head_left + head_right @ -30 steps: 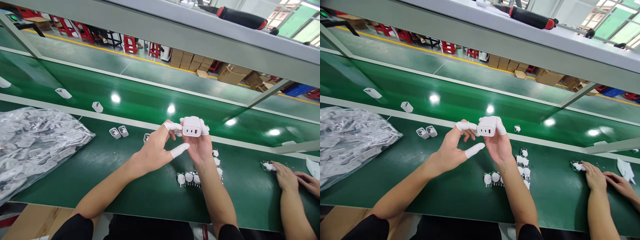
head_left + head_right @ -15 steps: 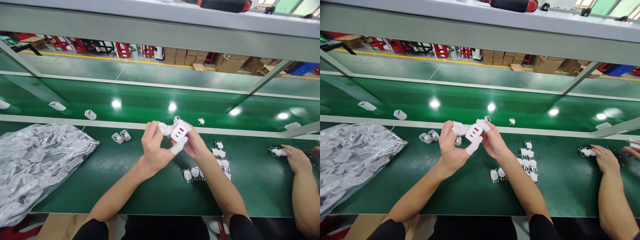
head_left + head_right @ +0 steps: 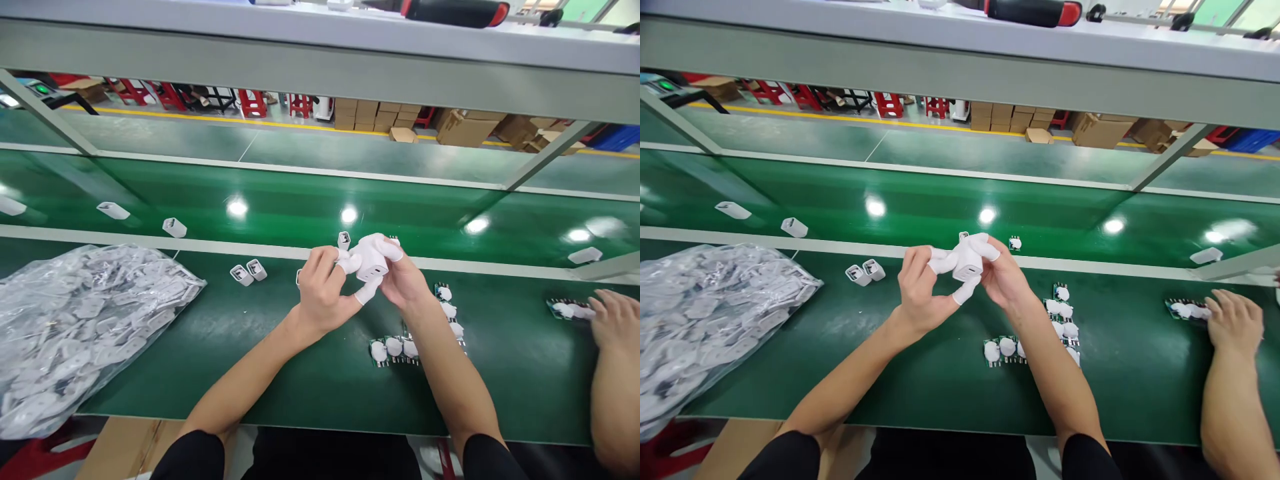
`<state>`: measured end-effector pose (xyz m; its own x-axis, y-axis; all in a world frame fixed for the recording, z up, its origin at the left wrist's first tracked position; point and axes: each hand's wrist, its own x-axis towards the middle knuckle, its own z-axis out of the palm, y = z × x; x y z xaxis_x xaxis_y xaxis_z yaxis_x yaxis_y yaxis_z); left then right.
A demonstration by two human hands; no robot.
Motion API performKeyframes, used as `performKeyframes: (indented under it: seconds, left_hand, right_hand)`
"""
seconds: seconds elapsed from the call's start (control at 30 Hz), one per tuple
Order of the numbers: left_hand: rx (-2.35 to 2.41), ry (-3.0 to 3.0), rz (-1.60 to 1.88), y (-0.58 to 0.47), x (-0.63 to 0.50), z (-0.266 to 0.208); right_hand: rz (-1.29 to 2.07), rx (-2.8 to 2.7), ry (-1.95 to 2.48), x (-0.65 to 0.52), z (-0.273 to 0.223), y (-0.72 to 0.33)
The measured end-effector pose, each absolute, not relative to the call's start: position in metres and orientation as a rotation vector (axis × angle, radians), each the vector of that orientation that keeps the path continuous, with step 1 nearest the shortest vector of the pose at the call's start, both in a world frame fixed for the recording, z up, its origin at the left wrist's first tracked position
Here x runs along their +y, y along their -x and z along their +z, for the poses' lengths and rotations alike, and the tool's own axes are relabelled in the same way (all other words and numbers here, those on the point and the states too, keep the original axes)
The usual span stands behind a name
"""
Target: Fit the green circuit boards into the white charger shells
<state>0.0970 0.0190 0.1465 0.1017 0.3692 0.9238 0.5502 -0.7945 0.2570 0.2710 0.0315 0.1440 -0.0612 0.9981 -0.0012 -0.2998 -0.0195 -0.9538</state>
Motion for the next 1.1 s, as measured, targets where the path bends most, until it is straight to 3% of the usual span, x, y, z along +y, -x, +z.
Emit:
performKeyframes:
  seconds: [0.1, 0.23, 0.33, 0.53, 0.87, 1.1]
  left_hand:
    - [-1.089, 2.36, -1.731, -0.072, 0.022, 0.169]
    - [-1.188, 2.121, -2.064, -0.027, 0.032, 0.193]
    - [-1.201, 1.923, -2.203, -0.01, 0.041, 0.194]
    - [-1.224, 1.975, -2.147, -0.013, 0.046, 0.189]
    - [-1.21, 1.96, -2.244, -0.004, 0.05, 0.194]
    - [-1.218, 2.028, -2.238, -0.007, 0.044, 0.197]
  right_hand:
    - [1.002, -1.109, 1.093, 0.046, 0.134, -0.29]
    - [0.497, -1.284, 1.428, 0.082, 0.11, -0.309]
    - [0.497, -1.441, 1.509, 0.112, 0.085, -0.311]
    - [0.495, -1.74, 1.612, 0.146, 0.048, -0.303]
    - [0.248, -1.714, 1.782, 0.132, 0.081, -0.337]
    - [0.454, -1.815, 2.244, 0.137, 0.059, -0.33]
